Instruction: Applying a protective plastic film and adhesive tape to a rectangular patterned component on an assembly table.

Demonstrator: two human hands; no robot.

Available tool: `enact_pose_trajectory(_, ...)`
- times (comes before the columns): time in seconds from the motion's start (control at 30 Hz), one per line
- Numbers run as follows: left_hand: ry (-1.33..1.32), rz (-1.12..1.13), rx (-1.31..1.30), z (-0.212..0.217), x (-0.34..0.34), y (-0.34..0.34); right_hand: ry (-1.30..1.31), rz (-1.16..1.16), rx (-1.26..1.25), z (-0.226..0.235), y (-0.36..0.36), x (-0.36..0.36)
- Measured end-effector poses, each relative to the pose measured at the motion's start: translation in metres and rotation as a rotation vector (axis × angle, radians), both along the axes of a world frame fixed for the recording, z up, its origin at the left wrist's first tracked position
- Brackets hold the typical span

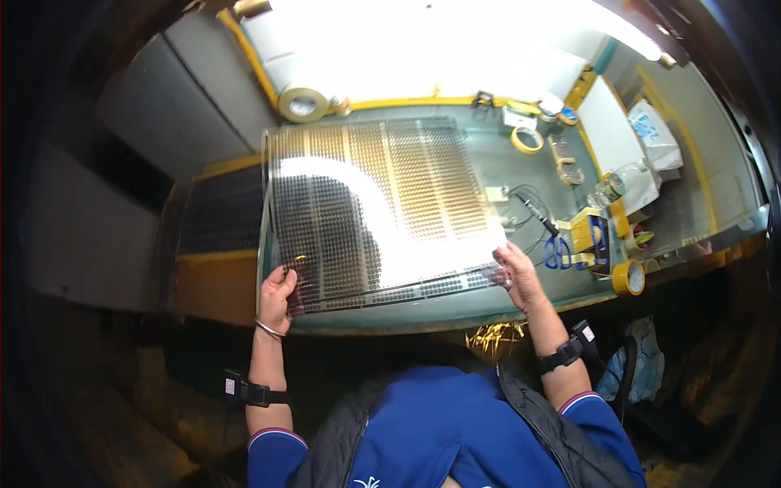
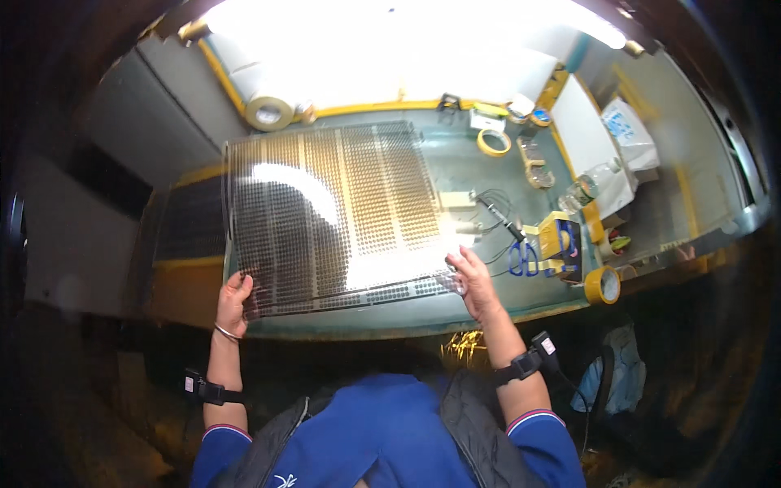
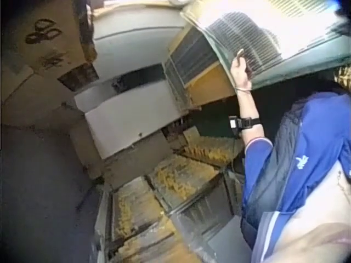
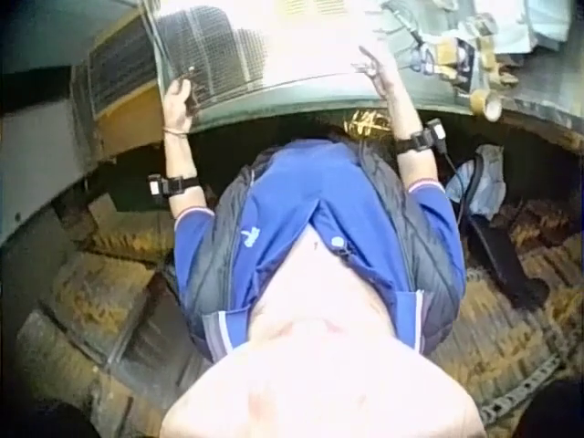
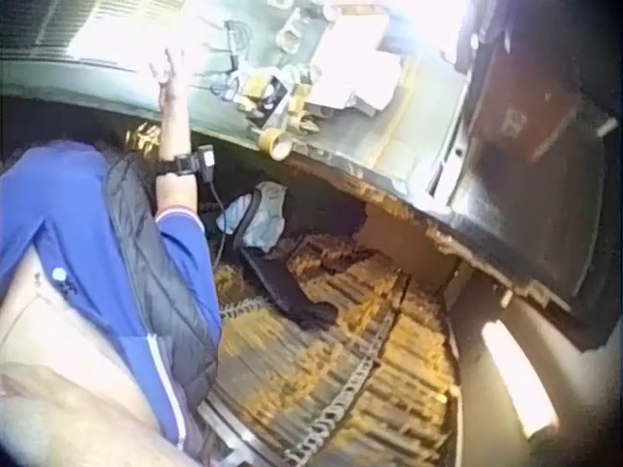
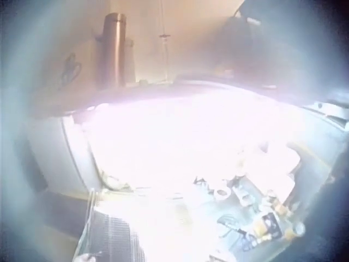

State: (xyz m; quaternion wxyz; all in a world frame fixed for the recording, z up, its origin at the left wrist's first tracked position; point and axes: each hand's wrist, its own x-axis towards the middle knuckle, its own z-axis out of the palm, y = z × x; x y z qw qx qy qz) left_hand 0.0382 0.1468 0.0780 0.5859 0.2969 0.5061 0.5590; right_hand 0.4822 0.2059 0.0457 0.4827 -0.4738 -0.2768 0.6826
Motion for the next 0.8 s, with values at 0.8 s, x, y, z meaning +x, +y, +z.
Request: enact_pose_trajectory(0.8,0.057,-0.032,-0.017,0.114,0.026,-0.061,0.037,0.193,0.049,0.078,-0.037,0.015)
